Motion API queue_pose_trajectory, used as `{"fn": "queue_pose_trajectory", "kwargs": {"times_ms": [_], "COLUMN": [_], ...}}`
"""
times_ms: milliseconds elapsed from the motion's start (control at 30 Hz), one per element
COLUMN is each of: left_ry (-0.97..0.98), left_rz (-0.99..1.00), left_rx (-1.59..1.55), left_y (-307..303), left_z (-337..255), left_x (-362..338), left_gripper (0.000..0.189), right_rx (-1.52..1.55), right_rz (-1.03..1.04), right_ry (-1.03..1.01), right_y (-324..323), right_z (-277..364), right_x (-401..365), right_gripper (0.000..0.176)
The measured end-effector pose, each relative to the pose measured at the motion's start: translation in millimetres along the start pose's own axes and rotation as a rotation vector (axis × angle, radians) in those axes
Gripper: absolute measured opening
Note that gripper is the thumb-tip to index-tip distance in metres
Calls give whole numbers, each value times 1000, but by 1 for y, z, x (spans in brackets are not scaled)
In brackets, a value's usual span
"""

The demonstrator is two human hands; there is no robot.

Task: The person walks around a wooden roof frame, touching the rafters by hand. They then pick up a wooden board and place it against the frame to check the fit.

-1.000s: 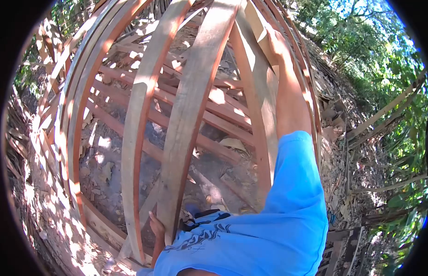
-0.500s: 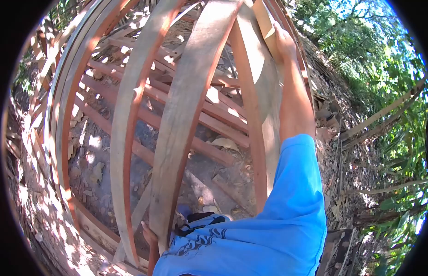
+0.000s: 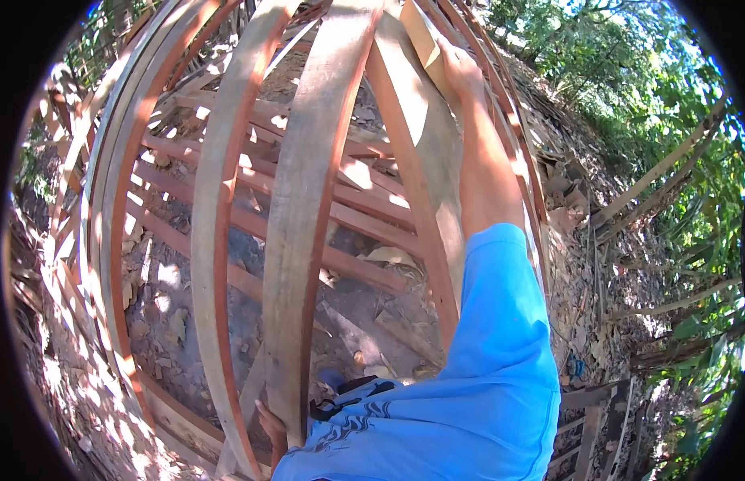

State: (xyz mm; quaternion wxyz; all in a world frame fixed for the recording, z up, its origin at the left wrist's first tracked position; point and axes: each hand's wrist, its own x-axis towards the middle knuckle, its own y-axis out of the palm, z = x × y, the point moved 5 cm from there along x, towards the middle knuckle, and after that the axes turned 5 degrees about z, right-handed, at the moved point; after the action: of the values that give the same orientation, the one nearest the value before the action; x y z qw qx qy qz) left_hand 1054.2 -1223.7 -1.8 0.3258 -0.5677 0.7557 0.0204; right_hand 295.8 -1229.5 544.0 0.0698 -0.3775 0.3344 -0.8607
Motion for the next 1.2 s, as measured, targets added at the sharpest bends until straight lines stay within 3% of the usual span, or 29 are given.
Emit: {"fn": "queue_pose_trajectory", "kwargs": {"times_ms": [133, 233, 333, 367, 467, 567, 667, 700, 800, 867, 967, 1067, 1200], "left_ry": [41, 34, 19, 25, 22, 4, -13, -18, -1, 3, 65, 64, 30], "left_rz": [32, 16, 35, 32, 42, 24, -32, -50, -4, -18, -72, -91, 9], "left_rx": [-32, 7, -6, -3, -5, -14, 23, 46, 17, 41, 56, 62, -8], "left_y": [-1, 1, 0, 0, 1, -1, -2, -3, -1, 0, -1, 0, 0], "left_z": [-5, 8, 11, 12, 11, 2, -16, -21, -26, -21, -22, -20, -2], "left_x": [-3, 6, 7, 8, 3, -2, -15, -19, -23, -15, -19, -15, -4], "left_gripper": [74, 74, 77, 77, 78, 80, 82, 82, 83, 83, 83, 82, 82], "right_rx": [-84, -156, -65, -72, -90, -139, -78, -71, -221, -275, -146, -3, -181], "right_rz": [-36, -31, 14, 62, 128, 51, 3, 4, 2, 3, 14, -27, 12], "right_ry": [-261, -363, -213, -172, -14, -90, -141, -147, -183, -169, -91, -129, -199], "right_y": [24, 21, 43, 37, 26, 39, 42, 42, 44, 40, 29, 30, 36], "right_z": [-31, -19, -57, -46, -31, -51, -55, -57, -51, -44, -39, -38, -42], "right_x": [25, 22, 52, 44, 30, 40, 45, 43, 42, 42, 24, 29, 35], "right_gripper": [69, 69, 60, 51, 45, 52, 75, 75, 46, 37, 45, 66, 46]}}
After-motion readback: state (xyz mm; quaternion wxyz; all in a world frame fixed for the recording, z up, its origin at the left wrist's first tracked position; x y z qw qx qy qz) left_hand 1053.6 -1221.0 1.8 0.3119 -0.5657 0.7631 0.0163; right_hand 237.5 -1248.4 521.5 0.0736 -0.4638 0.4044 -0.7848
